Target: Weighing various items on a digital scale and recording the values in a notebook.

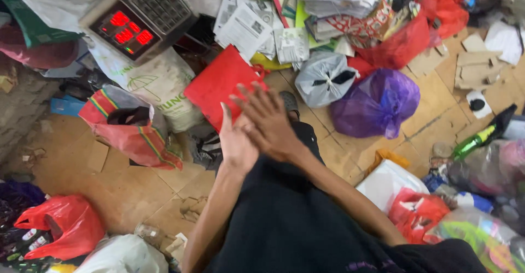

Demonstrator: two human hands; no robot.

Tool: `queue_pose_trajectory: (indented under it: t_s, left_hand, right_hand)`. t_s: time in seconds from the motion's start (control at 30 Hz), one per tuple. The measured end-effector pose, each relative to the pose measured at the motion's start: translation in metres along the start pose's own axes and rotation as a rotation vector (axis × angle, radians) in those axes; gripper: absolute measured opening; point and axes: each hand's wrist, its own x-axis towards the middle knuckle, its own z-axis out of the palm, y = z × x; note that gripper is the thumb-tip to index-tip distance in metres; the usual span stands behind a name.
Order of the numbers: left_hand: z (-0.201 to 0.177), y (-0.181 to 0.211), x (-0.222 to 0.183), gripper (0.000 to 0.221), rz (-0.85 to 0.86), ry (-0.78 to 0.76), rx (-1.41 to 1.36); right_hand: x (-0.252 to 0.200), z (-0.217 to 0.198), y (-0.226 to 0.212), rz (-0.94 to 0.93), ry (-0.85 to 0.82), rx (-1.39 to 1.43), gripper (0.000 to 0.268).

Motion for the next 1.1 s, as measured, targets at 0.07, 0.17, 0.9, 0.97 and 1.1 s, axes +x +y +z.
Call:
queue_pose_trajectory:
  t_s: [0.07,0.17,0.9,0.97,1.1]
  left_hand:
    - [-0.026,0.005,0.006,0.08,-0.075,-0.308,-0.255]
    - [0.003,0.014,0.014,0.074,-0.09,-0.415,-0.229]
    - [0.131,0.084,0.224,0.055,0.263,-0.004,0.087]
    - [0.128,0.086,0.237,0.054,0.265,0.026,0.071]
    - [0.127,0.092,0.256,0.052,0.28,0.069,0.063]
  right_hand:
    - [0.012,0.003,0.023,0.043,0.036,-0.013,0.059]
    - [0.014,0.004,0.07,0.157,0.106,0.063,0.058]
    - [0.267,-0.155,0.362,0.285,0.279,0.611,0.029]
    - [0.291,-0.164,0.376,0.292,0.282,0.622,0.031]
    - [0.341,-0.194,0.394,0.331,0.319,0.576,0.032]
